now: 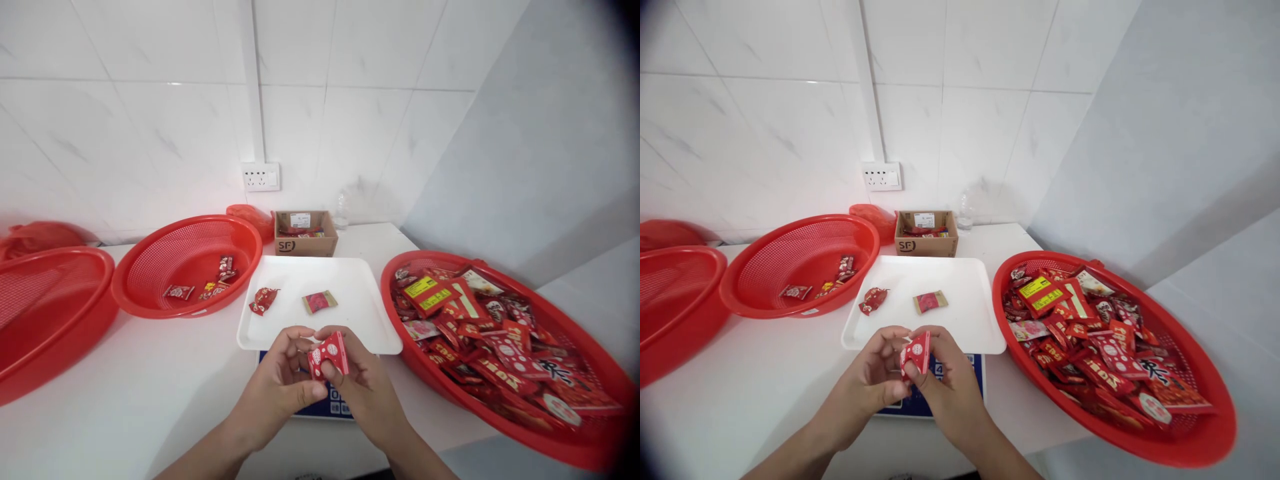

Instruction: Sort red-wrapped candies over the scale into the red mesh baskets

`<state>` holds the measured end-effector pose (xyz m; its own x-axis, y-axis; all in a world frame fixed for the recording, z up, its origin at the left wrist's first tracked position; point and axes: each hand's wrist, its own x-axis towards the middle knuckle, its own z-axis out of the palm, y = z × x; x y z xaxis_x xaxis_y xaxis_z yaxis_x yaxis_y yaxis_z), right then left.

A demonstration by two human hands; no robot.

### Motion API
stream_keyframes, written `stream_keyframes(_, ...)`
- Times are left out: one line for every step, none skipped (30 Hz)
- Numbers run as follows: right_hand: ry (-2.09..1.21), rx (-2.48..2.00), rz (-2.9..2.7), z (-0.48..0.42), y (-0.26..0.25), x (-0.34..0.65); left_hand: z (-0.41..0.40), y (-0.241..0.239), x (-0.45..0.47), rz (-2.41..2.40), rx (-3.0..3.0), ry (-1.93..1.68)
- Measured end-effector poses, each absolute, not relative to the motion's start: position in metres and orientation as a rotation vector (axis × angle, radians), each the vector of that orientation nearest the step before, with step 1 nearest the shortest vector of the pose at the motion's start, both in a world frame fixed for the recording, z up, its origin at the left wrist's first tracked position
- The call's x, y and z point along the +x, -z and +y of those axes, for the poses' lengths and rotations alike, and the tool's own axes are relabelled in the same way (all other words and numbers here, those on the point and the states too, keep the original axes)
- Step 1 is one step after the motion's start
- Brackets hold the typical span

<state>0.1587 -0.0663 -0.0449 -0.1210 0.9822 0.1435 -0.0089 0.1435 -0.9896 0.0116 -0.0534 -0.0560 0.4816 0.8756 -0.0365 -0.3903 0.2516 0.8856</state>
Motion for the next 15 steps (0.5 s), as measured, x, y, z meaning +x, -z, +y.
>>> stream_keyframes(-1.133,-1.064,-1.384,-0.066,0.047,0.159,-0.054,0.055,0.011,0.637,0.992,-0.959)
stream_keyframes(-1.086,-1.079,-1.392,-0.066,0.049,0.159,-0.054,0.054,0.011,0.680,1.038,-0.966)
stream_keyframes(-1.052,-1.093,-1.386,-0.067,0.052,0.160,-0.054,0.053,0.010,0.736,1.104,-0.964)
stream_keyframes(-1.026,-1.109,-1.377,-0.067,0.054,0.160,-0.054,0.051,0.009,0.800,1.192,-0.952)
stream_keyframes(-1.004,-1.125,-1.373,-0.068,0.057,0.161,-0.053,0.049,0.008,0.864,1.301,-0.938)
stream_keyframes(-0.981,-1.139,-1.376,-0.068,0.059,0.162,-0.053,0.047,0.006,0.922,1.422,-0.929)
stream_keyframes(-0.961,-1.147,-1.386,-0.068,0.061,0.162,-0.053,0.045,0.005,0.971,1.545,-0.927)
stream_keyframes(-0.941,-1.146,-1.395,-0.068,0.062,0.162,-0.053,0.044,0.004,1.009,1.655,-0.931)
stream_keyframes(-0.924,-1.140,-1.396,-0.068,0.064,0.162,-0.052,0.042,0.003,1.037,1.746,-0.935)
stream_keyframes(-0.912,-1.136,-1.387,-0.067,0.065,0.162,-0.052,0.041,0.002,1.057,1.819,-0.936)
stream_keyframes(-0.911,-1.135,-1.370,-0.067,0.066,0.161,-0.052,0.040,0.001,1.072,1.873,-0.937)
stream_keyframes(-0.920,-1.136,-1.350,-0.067,0.066,0.161,-0.052,0.040,0.001,1.082,1.914,-0.938)
stream_keyframes(-0.936,-1.137,-1.332,-0.067,0.067,0.160,-0.052,0.040,0.000,1.085,1.947,-0.940)
stream_keyframes(-0.959,-1.139,-1.321,-0.067,0.066,0.160,-0.052,0.041,0.000,1.084,1.979,-0.944)
stream_keyframes(-0.986,-1.137,-1.323,-0.066,0.066,0.161,-0.051,0.042,-0.002,1.087,2.013,-0.953)
